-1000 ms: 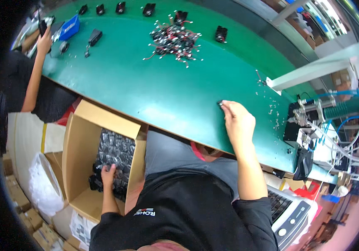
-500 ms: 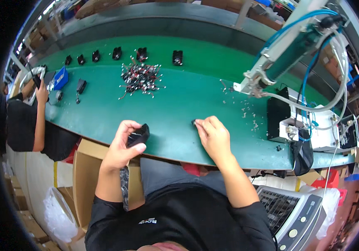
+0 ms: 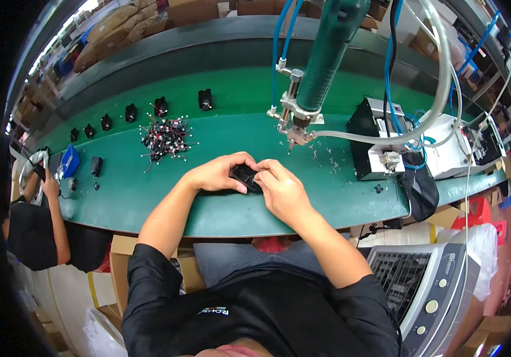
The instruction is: The person assembles electronic components by securing a circuit board into an electronic housing with screws, using a pneumatic screwdriver.
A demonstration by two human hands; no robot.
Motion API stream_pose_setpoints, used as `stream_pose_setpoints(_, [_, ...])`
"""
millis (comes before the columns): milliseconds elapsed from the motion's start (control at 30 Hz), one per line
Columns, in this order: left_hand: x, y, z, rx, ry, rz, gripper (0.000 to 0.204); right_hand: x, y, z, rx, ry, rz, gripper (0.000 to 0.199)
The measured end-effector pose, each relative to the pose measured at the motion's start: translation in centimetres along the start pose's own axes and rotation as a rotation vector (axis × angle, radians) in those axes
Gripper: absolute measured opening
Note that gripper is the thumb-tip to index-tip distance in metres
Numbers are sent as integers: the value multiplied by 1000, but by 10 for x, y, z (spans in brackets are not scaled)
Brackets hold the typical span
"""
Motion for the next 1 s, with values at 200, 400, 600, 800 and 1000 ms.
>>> stream_pose_setpoints(200, [5,4,-1,384,146,23,80,7,8,4,86,-18,-67,12])
stream_pose_setpoints(400, [5,21,1,382,163,69,90,5,10,-2,185,-108,-18,13])
stream_pose_setpoints(600, [-4,30,-1,164,164,310,86,-3,4,-8,227,-148,23,14])
stream_pose_setpoints(800, [3,23,24,-362,400,481,80,-8,6,-7,197,-137,53,15])
stream_pose_setpoints(1000, [9,24,30,-833,466,591,77,-14,14,-9,279,-79,-36,15])
Point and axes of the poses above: each hand's wrist, its own x-axis away from the middle knuckle, its own y-axis out of the palm, z = x × y, the point moved 4 cm from there along -x, towards the middle knuckle, and after that the axes turned 2 degrees about -z, right-handed, at the moved point
